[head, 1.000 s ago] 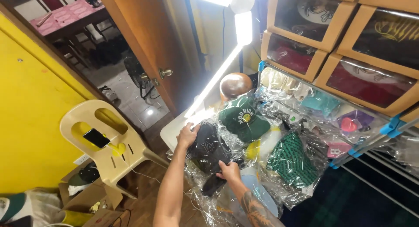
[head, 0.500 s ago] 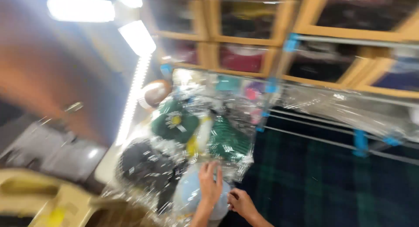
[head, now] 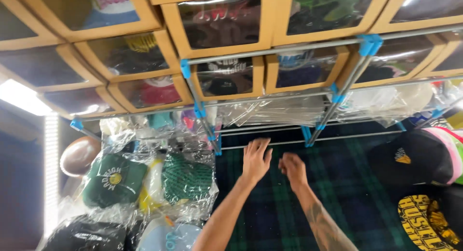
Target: The person places several hats into plastic bags by hand, smooths the bags to remove air, and sets them aside.
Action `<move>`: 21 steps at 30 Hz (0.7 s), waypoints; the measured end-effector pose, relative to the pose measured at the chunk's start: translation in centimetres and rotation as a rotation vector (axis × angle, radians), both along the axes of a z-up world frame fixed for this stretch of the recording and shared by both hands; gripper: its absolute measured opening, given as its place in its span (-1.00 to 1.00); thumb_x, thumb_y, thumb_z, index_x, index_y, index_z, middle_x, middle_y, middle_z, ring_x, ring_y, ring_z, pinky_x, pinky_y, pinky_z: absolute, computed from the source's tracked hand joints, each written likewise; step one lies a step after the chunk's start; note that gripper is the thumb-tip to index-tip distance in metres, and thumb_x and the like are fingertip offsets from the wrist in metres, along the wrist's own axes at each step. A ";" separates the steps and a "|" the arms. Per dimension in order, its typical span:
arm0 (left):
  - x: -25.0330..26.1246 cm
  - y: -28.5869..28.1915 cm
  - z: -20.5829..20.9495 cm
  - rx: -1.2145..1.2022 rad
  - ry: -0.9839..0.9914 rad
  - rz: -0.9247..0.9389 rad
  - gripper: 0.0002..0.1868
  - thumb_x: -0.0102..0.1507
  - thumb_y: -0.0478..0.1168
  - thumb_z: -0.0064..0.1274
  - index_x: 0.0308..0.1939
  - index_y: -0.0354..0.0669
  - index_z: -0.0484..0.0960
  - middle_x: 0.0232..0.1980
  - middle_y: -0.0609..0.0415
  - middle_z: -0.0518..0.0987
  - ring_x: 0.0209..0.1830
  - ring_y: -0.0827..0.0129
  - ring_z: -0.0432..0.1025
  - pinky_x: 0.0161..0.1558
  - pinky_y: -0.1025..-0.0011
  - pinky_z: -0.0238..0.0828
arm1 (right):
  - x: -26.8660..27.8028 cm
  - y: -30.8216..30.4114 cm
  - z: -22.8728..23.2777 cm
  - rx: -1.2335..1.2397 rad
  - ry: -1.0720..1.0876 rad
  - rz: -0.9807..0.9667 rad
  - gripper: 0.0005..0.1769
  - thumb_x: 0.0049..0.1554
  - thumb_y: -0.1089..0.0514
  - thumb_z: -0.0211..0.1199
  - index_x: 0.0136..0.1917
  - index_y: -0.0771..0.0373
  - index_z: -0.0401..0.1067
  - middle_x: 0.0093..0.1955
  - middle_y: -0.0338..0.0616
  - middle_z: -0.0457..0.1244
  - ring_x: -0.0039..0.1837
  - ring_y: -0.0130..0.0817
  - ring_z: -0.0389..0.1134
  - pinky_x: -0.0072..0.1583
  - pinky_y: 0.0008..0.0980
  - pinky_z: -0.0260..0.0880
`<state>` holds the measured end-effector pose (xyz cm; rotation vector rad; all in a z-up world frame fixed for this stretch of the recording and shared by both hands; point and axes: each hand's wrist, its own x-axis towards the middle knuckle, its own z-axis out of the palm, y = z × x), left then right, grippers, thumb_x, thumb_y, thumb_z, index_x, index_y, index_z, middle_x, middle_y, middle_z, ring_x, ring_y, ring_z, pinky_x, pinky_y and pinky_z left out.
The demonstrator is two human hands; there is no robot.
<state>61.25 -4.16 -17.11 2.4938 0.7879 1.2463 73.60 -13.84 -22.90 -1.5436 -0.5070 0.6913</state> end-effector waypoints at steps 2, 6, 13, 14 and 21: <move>4.1 3.0 2.0 0.194 0.134 -0.029 -0.48 0.30 -0.12 0.18 0.36 0.06 0.49 0.19 0.02 0.46 0.20 0.12 0.43 0.08 0.15 0.41 | 4.3 3.6 0.9 0.192 0.272 -0.263 -0.80 0.25 0.23 0.15 0.11 0.38 0.40 -0.07 0.03 0.37 -0.18 -0.36 0.41 -0.18 -0.53 0.48; 10.4 6.1 2.6 0.277 0.247 -0.061 -0.10 0.12 -0.14 0.39 0.49 0.09 0.28 0.33 -0.13 0.40 0.35 -0.06 0.37 0.16 -0.01 0.42 | 11.4 6.8 -1.4 0.282 0.361 -0.300 -0.58 0.35 0.12 0.15 0.35 0.44 0.28 0.09 0.08 0.33 -0.10 -0.34 0.46 -0.15 -0.44 0.58; 16.6 9.5 1.4 0.516 0.389 -0.093 0.02 0.02 -0.09 0.47 0.49 0.19 0.22 0.20 0.03 0.45 0.21 0.14 0.46 0.17 0.08 0.40 | 12.8 8.3 -1.2 0.283 0.476 -0.362 -0.74 0.33 0.20 0.17 0.20 0.42 0.36 0.02 0.07 0.32 -0.14 -0.28 0.44 -0.20 -0.44 0.56; 17.0 10.0 1.5 0.526 0.416 -0.111 0.02 0.01 -0.09 0.46 0.48 0.24 0.23 0.15 0.08 0.50 0.11 0.18 0.53 0.14 0.05 0.42 | 12.6 8.3 -1.1 0.254 0.407 -0.409 -0.73 0.32 0.18 0.21 0.18 0.44 0.39 0.01 0.10 0.34 -0.15 -0.29 0.46 -0.21 -0.45 0.57; 20.1 13.0 0.1 0.444 0.397 -0.055 -0.36 0.15 -0.24 0.31 0.30 0.09 0.46 -0.01 0.06 0.61 -0.06 0.11 0.60 -0.02 0.01 0.54 | 11.4 8.4 2.2 0.055 0.170 -0.494 -0.70 0.34 0.04 0.25 0.09 0.36 0.44 -0.08 -0.04 0.38 -0.16 -0.39 0.49 -0.17 -0.39 0.53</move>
